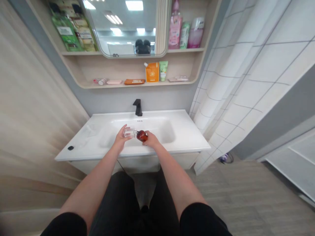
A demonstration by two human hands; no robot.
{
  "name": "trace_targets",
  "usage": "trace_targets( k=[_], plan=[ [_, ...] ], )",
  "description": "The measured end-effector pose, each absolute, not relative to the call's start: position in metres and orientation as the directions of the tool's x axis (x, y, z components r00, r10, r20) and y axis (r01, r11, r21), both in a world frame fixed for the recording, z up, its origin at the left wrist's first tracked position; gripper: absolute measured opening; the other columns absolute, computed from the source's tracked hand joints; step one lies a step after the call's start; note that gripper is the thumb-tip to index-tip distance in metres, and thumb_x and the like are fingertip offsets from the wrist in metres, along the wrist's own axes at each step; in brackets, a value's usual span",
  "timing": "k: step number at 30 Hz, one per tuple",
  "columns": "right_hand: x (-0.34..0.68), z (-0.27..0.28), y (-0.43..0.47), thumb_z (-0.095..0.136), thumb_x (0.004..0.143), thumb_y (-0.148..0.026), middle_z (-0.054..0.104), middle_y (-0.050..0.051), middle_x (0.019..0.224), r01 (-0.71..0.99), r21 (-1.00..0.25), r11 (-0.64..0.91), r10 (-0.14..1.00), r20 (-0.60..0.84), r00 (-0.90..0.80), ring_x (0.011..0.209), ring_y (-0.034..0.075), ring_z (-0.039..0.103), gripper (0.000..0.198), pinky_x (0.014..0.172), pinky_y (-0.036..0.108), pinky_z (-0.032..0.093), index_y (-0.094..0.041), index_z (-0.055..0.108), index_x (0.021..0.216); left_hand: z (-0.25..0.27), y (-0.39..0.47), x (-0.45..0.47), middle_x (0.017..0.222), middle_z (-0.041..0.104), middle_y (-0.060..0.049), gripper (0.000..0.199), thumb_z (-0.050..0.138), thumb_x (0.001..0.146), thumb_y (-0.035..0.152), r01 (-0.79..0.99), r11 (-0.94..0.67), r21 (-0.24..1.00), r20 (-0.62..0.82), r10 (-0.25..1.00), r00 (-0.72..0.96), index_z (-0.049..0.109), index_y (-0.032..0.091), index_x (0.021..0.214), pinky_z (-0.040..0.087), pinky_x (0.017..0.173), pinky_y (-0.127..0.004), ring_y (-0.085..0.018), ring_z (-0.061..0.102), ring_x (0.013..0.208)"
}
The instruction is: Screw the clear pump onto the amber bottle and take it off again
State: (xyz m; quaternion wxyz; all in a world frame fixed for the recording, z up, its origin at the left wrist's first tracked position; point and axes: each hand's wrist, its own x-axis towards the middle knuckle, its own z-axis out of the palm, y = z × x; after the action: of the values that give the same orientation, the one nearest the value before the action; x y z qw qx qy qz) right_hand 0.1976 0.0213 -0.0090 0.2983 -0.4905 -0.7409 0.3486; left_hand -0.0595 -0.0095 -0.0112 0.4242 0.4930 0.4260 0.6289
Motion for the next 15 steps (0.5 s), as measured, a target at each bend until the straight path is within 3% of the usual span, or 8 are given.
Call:
trace_targets(
  k=[7, 15],
  plan=[
    [0.1978, -0.0099, 0.0222, 0.095, 0.059, -0.016, 0.08, -0.001, 0.107, 0.521, -0.812, 0.263, 0.939, 0.091, -0.332, 0.098, 0.027, 0.075, 0.073, 0.086, 0.035, 0.055, -0.027, 0.066, 0.126, -0.0076, -0.0111, -0.0589, 0.151, 0.063, -0.012, 0.109, 0.102, 0.058, 0.027, -0.115, -0.248, 0.962, 0.229, 0.961, -0.156, 0.06, 0.032, 0.159, 0.061, 0.1, -0.046, -0.023, 0.068, 0.109],
    [0.1971, -0.0119, 0.024, 0.097, 0.058, -0.016, 0.079, -0.001, 0.108, 0.527, -0.807, 0.265, 0.94, 0.093, -0.329, 0.1, 0.027, 0.075, 0.075, 0.088, 0.035, 0.055, -0.026, 0.066, 0.126, -0.0062, -0.0107, -0.0574, 0.146, 0.065, -0.011, 0.111, 0.103, 0.055, 0.026, -0.112, -0.256, 0.96, 0.235, 0.957, -0.169, 0.062, 0.03, 0.157, 0.058, 0.108, -0.049, -0.026, 0.07, 0.115]
  ],
)
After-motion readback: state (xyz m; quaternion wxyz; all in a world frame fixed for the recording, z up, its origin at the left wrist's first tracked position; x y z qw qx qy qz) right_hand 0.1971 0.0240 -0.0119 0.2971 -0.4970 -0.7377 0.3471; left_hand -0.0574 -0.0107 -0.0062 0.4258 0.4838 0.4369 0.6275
